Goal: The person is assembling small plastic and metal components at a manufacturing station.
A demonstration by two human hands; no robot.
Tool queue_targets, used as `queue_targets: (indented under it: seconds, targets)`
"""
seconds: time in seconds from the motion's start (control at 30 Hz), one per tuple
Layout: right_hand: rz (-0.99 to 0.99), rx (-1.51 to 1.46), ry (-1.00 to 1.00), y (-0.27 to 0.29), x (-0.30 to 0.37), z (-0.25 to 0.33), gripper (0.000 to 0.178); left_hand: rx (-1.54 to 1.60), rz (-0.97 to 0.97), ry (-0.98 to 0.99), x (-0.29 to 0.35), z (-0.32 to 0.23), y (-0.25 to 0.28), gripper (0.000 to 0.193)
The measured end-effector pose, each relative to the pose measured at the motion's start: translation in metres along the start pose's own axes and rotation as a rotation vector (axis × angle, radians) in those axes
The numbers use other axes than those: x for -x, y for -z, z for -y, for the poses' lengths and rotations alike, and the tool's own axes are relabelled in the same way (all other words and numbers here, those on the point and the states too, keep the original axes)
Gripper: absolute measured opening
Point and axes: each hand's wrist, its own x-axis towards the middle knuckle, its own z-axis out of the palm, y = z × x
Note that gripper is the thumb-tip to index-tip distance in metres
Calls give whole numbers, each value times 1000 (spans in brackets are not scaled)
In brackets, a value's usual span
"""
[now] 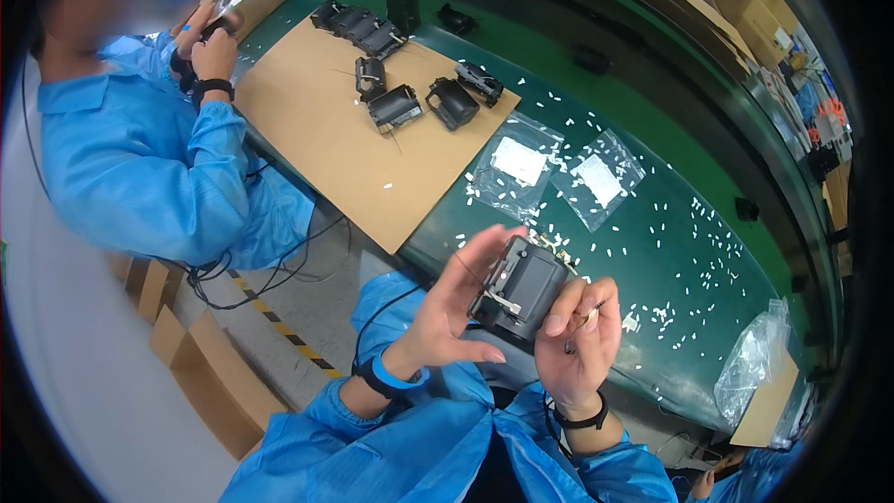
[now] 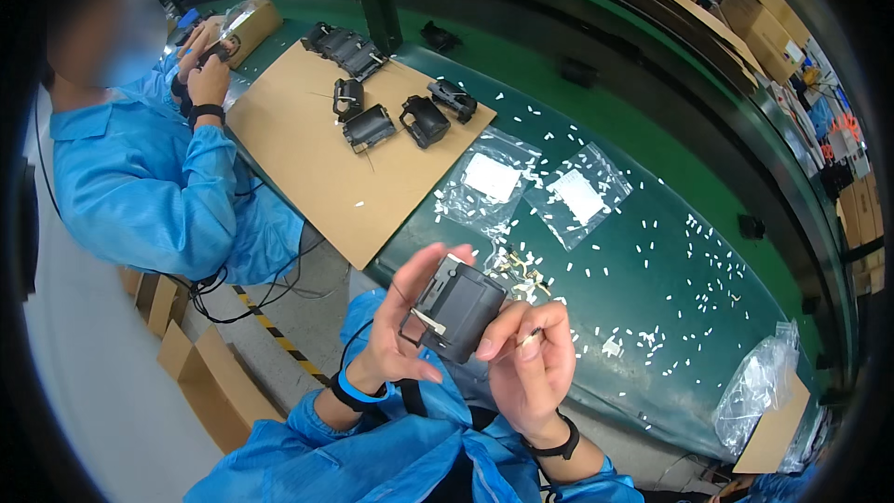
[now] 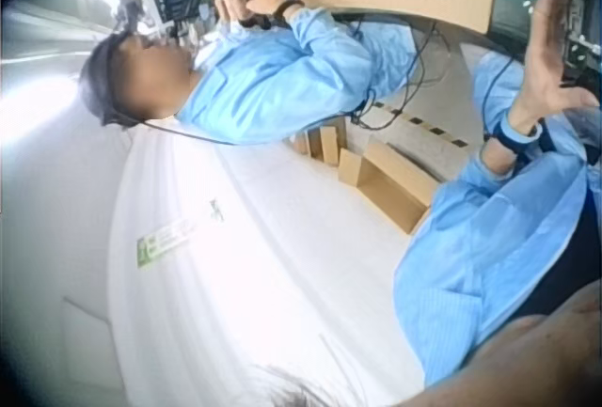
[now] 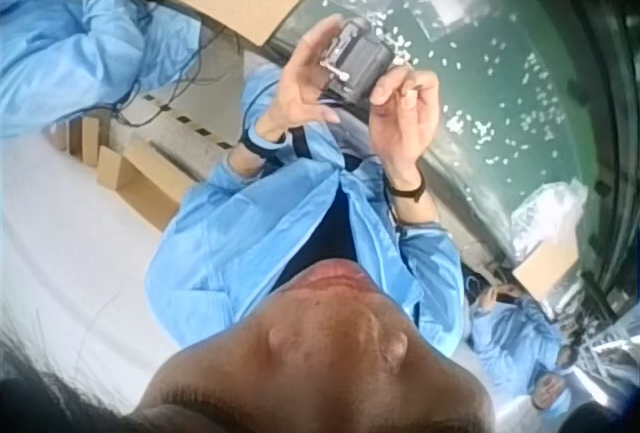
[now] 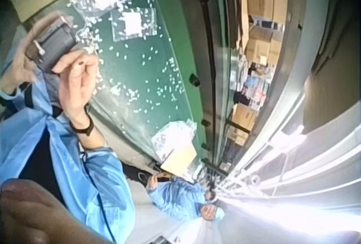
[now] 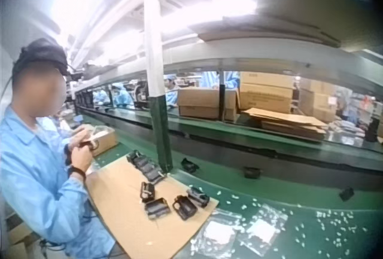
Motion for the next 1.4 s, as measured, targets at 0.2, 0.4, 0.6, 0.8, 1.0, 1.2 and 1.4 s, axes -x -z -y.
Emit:
queue_targets:
  seconds: [0.2, 0.4, 0.6, 0.8, 1.0, 1.2, 1.4]
  targets:
    - [-207, -473, -322, 5, 1, -2, 14, -14, -23, 7, -11, 2, -17, 95]
    - [-297, -371, -376, 15, 1, -3, 14, -789, -220, -190, -18, -11, -26, 94]
    - [-97, 476, 99, 16, 0, 2, 14, -958, -334, -294, -25, -9, -18, 110]
    - [197, 514, 2, 2, -8, -4, 13, -1085, -314, -396, -15, -21, -9, 98]
    - [-17, 730, -15, 4, 8, 2, 8, -867, -141, -305, -10, 0, -19, 76]
    - [166, 874, 91, 2, -5, 37, 11, -53, -59, -148, 2, -12, -22, 47]
    - [205, 979, 128, -4, -5, 47, 10, 491, -95, 285, -12, -4, -14, 52]
